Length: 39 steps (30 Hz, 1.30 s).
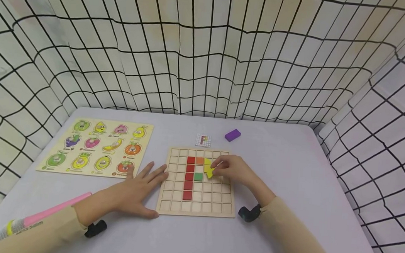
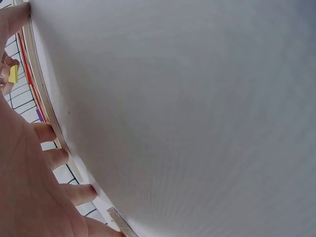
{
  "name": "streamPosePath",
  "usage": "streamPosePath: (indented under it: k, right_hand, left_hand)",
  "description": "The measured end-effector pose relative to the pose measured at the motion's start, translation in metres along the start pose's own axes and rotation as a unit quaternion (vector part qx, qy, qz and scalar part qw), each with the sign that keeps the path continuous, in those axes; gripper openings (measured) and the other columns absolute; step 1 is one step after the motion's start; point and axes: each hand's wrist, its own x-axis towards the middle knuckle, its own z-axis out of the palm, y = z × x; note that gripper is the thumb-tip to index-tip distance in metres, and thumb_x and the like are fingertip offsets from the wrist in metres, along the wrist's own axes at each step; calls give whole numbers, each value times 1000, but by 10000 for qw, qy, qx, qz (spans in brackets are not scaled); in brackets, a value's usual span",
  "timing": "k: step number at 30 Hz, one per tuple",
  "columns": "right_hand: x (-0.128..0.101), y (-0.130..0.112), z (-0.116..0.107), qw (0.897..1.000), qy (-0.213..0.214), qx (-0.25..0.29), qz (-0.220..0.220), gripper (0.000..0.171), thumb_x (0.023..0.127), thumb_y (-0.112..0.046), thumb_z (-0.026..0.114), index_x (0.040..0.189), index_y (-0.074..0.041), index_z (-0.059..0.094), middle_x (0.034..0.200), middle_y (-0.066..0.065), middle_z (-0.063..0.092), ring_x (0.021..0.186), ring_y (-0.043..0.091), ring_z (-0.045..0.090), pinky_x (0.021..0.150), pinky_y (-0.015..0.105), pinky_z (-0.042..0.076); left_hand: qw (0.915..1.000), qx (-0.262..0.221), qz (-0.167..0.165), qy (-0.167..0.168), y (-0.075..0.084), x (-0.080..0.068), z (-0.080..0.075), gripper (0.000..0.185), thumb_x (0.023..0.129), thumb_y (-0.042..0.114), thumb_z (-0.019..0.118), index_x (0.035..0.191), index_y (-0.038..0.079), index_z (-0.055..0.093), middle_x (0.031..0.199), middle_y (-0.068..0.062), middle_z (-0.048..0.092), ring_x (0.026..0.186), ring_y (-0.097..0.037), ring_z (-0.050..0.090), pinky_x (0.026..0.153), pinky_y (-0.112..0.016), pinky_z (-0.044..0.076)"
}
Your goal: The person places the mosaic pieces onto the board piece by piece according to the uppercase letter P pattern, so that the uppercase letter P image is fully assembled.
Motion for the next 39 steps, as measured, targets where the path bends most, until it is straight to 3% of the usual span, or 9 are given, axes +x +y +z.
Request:
streamPosePath:
  k: [14, 28, 39]
  right_hand:
    - [-1, -9, 14, 9975, 85, -694, -88, 7, 91, -20, 79, 96, -18, 74, 83, -8, 70, 79, 13, 60, 78, 32, 50]
    - [1, -10, 15, 9943, -17, -1048, -208, 17, 86, -23, 86, 94, -21, 71, 78, -7, 65, 76, 12, 59, 71, 29, 50]
    - [-2, -13, 0, 9903, 92, -1385, -114, 10, 96, -28, 74, 102, -20, 72, 91, -5, 69, 83, 14, 60, 73, 30, 51]
  left_hand:
    - [10000, 27, -2, -46, 4, 0, -1, 117, 76, 79, 68, 166, 17, 24, 175, -5, 12, 158, -48, 9, 102, -92, 8]
    - [10000, -26, 19, -69, 5, -1, -4, 117, 76, 78, 69, 165, 15, 25, 175, -6, 14, 158, -49, 10, 100, -93, 11]
    - [9998, -39, -2, -195, 4, -1, -8, 119, 76, 82, 68, 165, 16, 25, 175, -6, 14, 158, -49, 11, 101, -92, 12]
